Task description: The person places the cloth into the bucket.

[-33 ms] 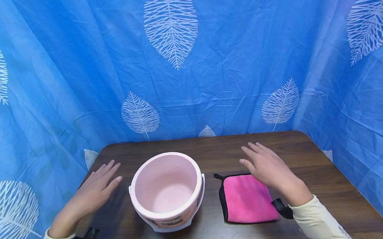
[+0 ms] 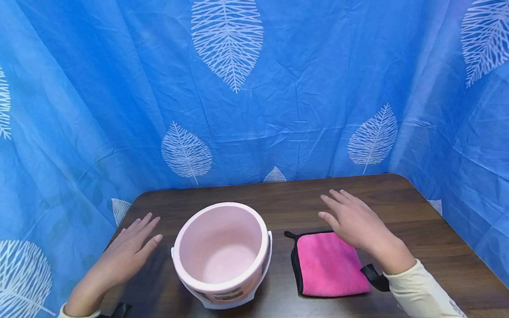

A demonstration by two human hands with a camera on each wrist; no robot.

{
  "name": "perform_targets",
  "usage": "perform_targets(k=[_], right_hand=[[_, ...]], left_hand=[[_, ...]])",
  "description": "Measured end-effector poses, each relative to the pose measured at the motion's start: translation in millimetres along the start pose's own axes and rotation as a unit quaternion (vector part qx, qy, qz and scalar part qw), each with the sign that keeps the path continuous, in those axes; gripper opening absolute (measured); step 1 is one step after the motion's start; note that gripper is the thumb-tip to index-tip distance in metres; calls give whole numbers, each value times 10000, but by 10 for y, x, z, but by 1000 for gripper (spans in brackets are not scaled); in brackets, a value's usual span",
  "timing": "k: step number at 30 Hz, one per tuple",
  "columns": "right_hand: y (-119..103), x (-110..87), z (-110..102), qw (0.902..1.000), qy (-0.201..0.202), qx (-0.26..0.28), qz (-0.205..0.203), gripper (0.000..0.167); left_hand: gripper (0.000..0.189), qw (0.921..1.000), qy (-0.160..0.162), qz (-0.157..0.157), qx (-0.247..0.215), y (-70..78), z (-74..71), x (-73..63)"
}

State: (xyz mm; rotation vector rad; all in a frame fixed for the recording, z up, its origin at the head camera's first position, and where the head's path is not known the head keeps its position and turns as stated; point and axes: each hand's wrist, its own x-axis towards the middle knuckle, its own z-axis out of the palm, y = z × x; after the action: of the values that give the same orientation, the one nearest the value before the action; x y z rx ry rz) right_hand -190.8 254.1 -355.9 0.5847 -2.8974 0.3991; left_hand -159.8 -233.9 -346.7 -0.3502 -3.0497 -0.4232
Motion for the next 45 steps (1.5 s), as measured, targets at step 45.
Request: perform_targets(k=[45], right_hand=[[19, -148, 94, 9995, -142, 283, 91, 53]], left_hand=[[59, 9984, 336, 20, -449, 74, 64, -27]])
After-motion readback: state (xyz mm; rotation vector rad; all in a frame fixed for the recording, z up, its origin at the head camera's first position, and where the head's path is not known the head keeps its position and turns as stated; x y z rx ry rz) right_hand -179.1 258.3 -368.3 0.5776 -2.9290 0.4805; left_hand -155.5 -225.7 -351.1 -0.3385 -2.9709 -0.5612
